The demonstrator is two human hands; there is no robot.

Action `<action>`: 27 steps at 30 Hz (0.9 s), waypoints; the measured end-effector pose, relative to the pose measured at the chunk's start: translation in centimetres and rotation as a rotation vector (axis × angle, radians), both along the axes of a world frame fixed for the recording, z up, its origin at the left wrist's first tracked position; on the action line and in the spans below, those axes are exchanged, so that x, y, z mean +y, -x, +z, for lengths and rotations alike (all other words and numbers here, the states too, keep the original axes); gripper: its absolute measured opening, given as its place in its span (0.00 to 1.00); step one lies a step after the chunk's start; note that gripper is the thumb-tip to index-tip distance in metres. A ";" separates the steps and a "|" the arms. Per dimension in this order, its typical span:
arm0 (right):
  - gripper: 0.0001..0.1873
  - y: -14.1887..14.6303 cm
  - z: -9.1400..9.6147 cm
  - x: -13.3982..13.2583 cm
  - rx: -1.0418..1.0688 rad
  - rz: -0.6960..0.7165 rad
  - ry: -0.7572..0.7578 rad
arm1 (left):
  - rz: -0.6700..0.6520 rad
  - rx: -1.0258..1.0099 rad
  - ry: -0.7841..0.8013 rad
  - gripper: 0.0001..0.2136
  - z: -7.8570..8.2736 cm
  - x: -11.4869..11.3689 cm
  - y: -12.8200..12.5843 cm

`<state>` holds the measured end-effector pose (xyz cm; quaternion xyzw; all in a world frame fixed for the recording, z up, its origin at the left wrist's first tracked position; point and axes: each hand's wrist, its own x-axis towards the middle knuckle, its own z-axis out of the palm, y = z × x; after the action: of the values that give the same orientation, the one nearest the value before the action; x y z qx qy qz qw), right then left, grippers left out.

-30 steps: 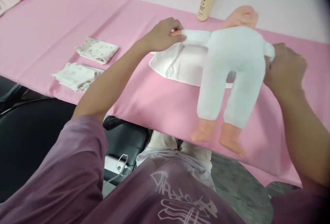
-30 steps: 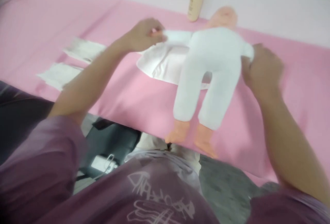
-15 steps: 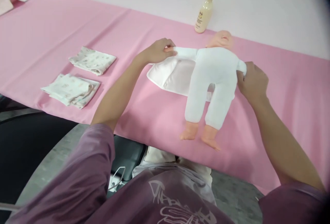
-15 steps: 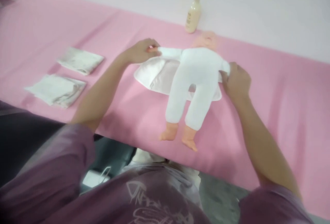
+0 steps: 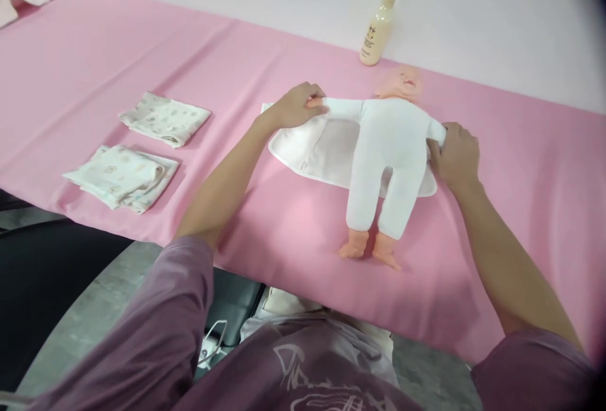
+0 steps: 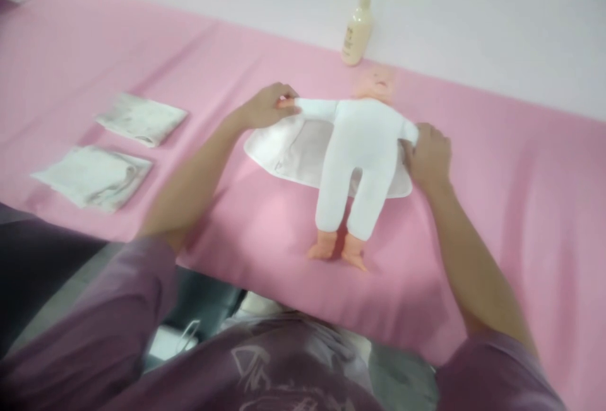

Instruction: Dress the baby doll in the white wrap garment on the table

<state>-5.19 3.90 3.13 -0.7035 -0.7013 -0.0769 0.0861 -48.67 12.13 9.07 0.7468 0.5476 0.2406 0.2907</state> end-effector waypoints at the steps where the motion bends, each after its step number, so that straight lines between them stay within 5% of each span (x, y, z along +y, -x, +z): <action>1: 0.29 0.0 -0.3 0.1 0.004 0.007 0.010 | -0.045 0.019 -0.022 0.14 -0.4 0.3 0.2; 6: 0.29 0.0 -0.6 0.2 -0.001 -0.107 0.049 | -0.110 0.004 -0.113 0.15 -2.2 1.6 0.8; 9: 0.33 1.4 1.0 0.3 0.019 -0.226 -0.092 | -0.065 -0.080 -0.144 0.15 -2.5 1.9 0.6; 12: 0.36 5.0 3.2 1.6 0.115 0.080 -0.283 | -0.011 -0.169 -0.156 0.17 -2.5 1.6 0.1; 14: 0.36 8.7 4.4 3.7 0.234 0.421 -0.202 | 0.030 -0.209 -0.155 0.19 -2.5 1.3 -0.2; 17: 0.41 14.1 5.1 7.4 0.329 0.687 0.015 | 0.073 -0.258 -0.146 0.20 -2.1 1.0 -0.6; 21: 0.42 17.5 4.6 10.5 0.387 0.739 0.190 | 0.023 -0.324 -0.049 0.20 -0.9 1.1 0.2; 24: 0.43 17.0 3.9 10.4 0.489 0.685 0.099 | -0.013 -0.312 0.127 0.25 -0.9 1.5 0.8; 27: 0.43 16.0 3.3 9.8 0.610 0.664 -0.011 | 0.058 -0.170 0.094 0.27 -2.6 1.8 -0.1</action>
<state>-21.15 13.68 6.46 -0.4303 -0.8311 0.1622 0.3126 -48.60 13.89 6.50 0.6932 0.5528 0.2856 0.3638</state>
